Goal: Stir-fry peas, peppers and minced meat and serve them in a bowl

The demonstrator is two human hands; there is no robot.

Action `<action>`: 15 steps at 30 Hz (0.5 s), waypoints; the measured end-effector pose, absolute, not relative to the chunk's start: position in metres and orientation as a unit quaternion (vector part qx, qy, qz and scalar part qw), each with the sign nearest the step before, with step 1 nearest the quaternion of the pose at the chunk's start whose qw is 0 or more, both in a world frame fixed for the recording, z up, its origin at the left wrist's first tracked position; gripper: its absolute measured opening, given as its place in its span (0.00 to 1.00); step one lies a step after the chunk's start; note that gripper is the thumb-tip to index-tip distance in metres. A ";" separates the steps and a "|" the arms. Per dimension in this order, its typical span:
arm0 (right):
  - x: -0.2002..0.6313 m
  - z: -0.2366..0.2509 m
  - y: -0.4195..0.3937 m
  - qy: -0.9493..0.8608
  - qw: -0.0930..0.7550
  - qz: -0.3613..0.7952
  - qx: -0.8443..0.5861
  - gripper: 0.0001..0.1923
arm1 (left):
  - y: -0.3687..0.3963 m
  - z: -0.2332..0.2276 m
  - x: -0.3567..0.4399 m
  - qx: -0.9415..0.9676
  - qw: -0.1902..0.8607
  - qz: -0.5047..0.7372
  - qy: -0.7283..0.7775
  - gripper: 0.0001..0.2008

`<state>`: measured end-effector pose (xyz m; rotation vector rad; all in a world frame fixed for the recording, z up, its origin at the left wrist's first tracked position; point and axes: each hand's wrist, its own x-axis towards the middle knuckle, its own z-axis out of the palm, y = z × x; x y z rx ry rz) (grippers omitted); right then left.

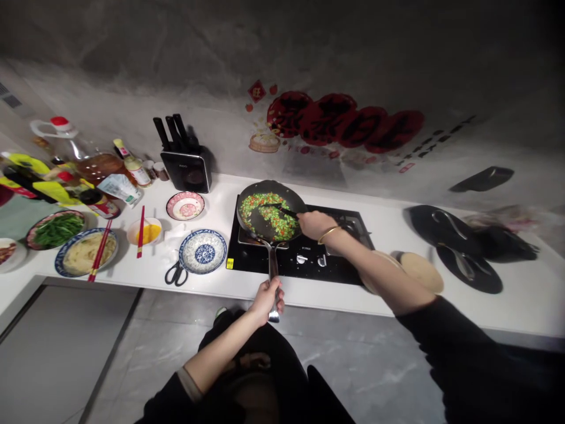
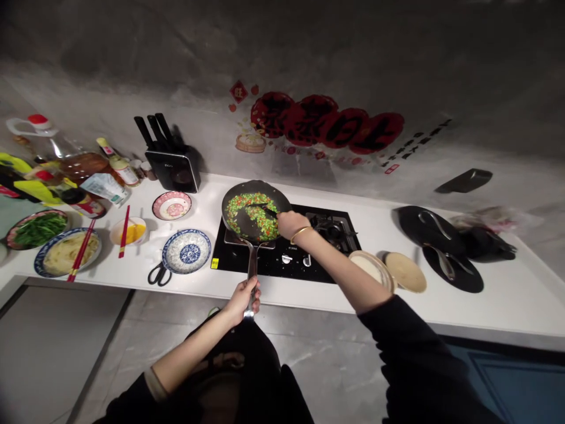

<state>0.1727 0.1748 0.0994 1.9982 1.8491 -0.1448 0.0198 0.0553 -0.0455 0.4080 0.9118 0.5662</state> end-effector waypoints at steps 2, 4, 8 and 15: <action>0.180 0.122 0.170 0.659 0.217 -0.072 0.716 0.19 | 0.056 -0.044 0.019 0.191 0.842 0.264 0.429 0.19; 0.188 0.148 0.161 0.652 0.233 -0.087 0.716 0.17 | 0.057 -0.043 0.018 0.192 0.846 0.263 0.423 0.17; 0.190 0.182 0.141 0.624 0.255 -0.117 0.729 0.15 | 0.058 -0.045 0.018 0.193 0.847 0.268 0.416 0.16; 0.164 0.140 0.152 0.612 0.221 -0.048 0.758 0.21 | 0.060 -0.049 0.018 0.187 0.857 0.261 0.403 0.18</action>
